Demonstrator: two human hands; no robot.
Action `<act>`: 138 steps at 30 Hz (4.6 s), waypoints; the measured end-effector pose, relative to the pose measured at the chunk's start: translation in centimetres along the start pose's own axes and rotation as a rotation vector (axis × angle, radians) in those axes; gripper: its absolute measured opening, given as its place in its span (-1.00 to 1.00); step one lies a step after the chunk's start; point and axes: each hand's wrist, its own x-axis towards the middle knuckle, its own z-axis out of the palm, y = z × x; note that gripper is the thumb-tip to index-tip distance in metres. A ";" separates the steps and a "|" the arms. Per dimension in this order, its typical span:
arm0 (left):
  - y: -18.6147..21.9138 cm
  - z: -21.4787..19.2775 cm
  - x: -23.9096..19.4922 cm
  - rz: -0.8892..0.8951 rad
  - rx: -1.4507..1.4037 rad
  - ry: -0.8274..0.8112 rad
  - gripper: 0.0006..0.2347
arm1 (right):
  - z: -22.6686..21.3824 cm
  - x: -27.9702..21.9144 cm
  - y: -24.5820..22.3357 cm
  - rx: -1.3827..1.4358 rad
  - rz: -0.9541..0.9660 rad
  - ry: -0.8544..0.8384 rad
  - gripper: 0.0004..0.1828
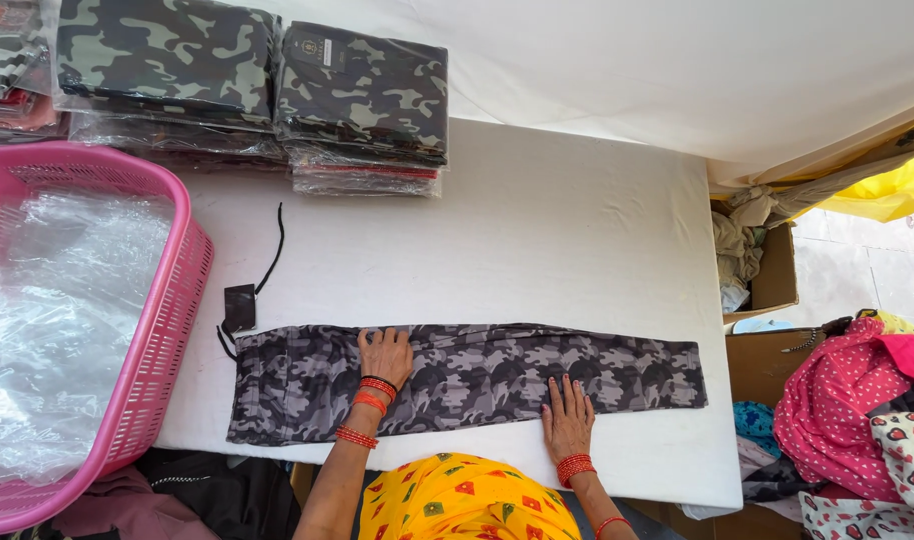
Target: The person folds a pair of camouflage-patterned shorts on a white table, places a tag on them, and wraps the folded item in a clear plastic bag. They then repeat the process with a second pair of camouflage-patterned shorts, folding and wrapping them before stacking the packaged items.
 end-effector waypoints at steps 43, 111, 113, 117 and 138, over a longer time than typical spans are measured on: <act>2.3 4.8 0.3 -0.276 0.245 -0.305 -0.39 | -3.0 12.0 21.5 -0.035 0.475 -0.012 -0.28; 3.5 4.5 -1.5 -0.343 -0.698 -0.105 -0.61 | -8.5 1.3 -7.0 0.519 -0.421 -0.090 -0.55; 3.8 0.8 -1.4 -0.271 -0.772 -0.134 -0.60 | -7.9 2.4 -6.4 0.355 -0.420 -0.124 -0.40; 3.2 -1.7 -1.8 -0.345 -0.742 -0.068 -0.70 | -6.9 3.5 -4.7 0.001 -0.282 -0.507 -0.18; 1.0 1.3 -5.6 -0.420 -0.370 0.066 -0.44 | -4.5 2.0 -2.8 0.022 -0.381 -0.352 -0.26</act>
